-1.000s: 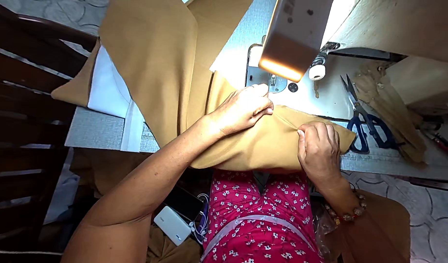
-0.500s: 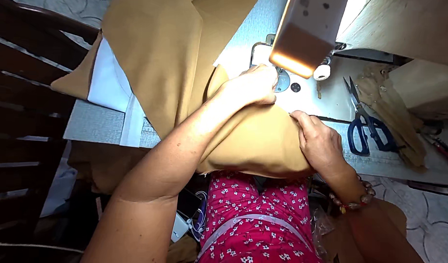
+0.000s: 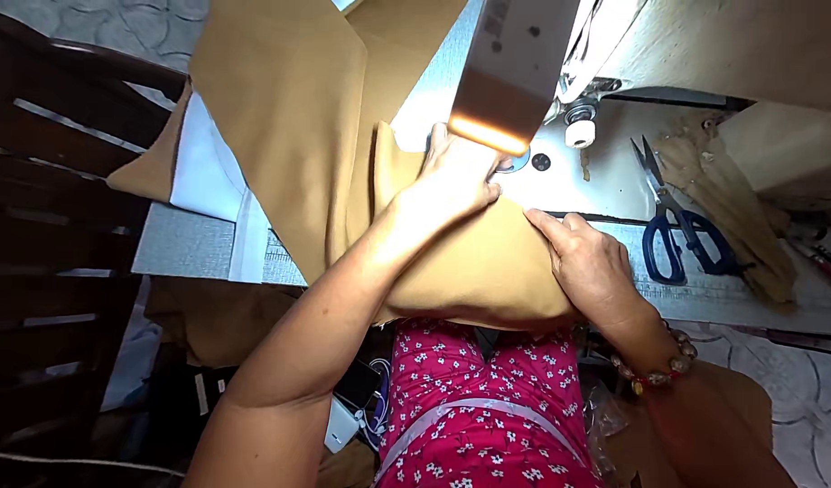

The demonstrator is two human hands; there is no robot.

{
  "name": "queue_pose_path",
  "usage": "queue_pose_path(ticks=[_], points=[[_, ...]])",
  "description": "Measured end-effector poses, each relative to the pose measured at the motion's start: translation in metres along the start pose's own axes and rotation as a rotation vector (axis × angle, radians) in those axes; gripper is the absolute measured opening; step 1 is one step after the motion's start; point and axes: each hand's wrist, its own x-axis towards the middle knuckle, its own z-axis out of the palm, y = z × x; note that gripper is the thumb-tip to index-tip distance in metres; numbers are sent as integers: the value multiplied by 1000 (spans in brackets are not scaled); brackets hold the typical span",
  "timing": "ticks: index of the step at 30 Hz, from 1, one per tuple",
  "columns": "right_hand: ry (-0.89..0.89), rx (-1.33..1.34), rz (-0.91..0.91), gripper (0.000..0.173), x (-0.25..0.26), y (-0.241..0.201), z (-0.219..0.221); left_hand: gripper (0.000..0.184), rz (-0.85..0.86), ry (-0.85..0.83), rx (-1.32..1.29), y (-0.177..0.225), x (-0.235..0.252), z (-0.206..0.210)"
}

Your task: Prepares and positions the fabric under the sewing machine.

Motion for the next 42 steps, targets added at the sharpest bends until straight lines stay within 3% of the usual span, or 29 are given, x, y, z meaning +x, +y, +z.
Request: queue_pose_path(ticks=[3,6,9,13,24,42], points=[[-1,0,-1,44,1,0,1,17,192,387,111,8,-15,26],[1,4,2,45,1,0,1,13,144,374,159,35,-27,38],[1,20,13,43,1,0,1,11,-53,341,180,64,-46,52],[24,39,22,40,2,1,3,43,-304,314,57,84,-56,81],[-87,94,122,34,9,-24,-3,45,171,212,-108,-5,-41,53],[-59,51,211,34,27,-48,7,47,421,137,-61,-66,-3,43]])
